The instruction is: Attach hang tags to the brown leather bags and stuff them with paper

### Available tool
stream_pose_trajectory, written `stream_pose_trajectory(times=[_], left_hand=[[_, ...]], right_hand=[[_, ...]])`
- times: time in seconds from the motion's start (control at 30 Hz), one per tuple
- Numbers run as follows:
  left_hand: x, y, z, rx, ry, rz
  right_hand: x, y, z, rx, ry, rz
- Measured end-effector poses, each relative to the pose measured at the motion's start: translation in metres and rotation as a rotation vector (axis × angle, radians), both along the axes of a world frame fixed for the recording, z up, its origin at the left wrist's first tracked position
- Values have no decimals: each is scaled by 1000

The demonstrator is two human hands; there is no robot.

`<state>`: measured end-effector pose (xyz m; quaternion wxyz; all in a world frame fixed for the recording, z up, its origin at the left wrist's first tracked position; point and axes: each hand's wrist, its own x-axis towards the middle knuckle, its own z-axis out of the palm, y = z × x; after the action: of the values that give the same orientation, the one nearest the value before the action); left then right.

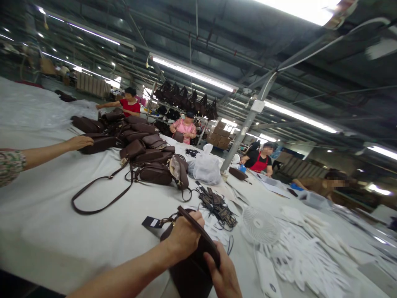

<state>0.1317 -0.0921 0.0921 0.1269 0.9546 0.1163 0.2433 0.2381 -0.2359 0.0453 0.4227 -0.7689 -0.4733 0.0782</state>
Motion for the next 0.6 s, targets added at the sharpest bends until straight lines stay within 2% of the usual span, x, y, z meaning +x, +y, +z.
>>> stream_pose_trajectory(times=[0.13,0.27,0.3,0.37,0.43,0.47,0.53,0.6], left_hand=[[-2,-9,0,11,-22,-184],[-38,14,-2,-61,-191,-388],[-48,24,-7,-134,-265,-393],[-61,44,-21,-340,-382,-276],[-63,60,-38,-579,-378,-172],[-60,66,-45,-697,-326,-183],[-51,72,-55,-899,-190,-306],[-45,70,-56,-995,-129,-432]], right_hand=[[27,-14,8,-21,15,42],[57,-24,27,-71,19,87],[64,-26,31,-74,32,88],[74,-27,34,-82,63,100],[77,-25,34,-106,92,139],[77,-23,33,-118,106,156],[73,-18,33,-129,126,168],[66,-13,35,-140,142,177]])
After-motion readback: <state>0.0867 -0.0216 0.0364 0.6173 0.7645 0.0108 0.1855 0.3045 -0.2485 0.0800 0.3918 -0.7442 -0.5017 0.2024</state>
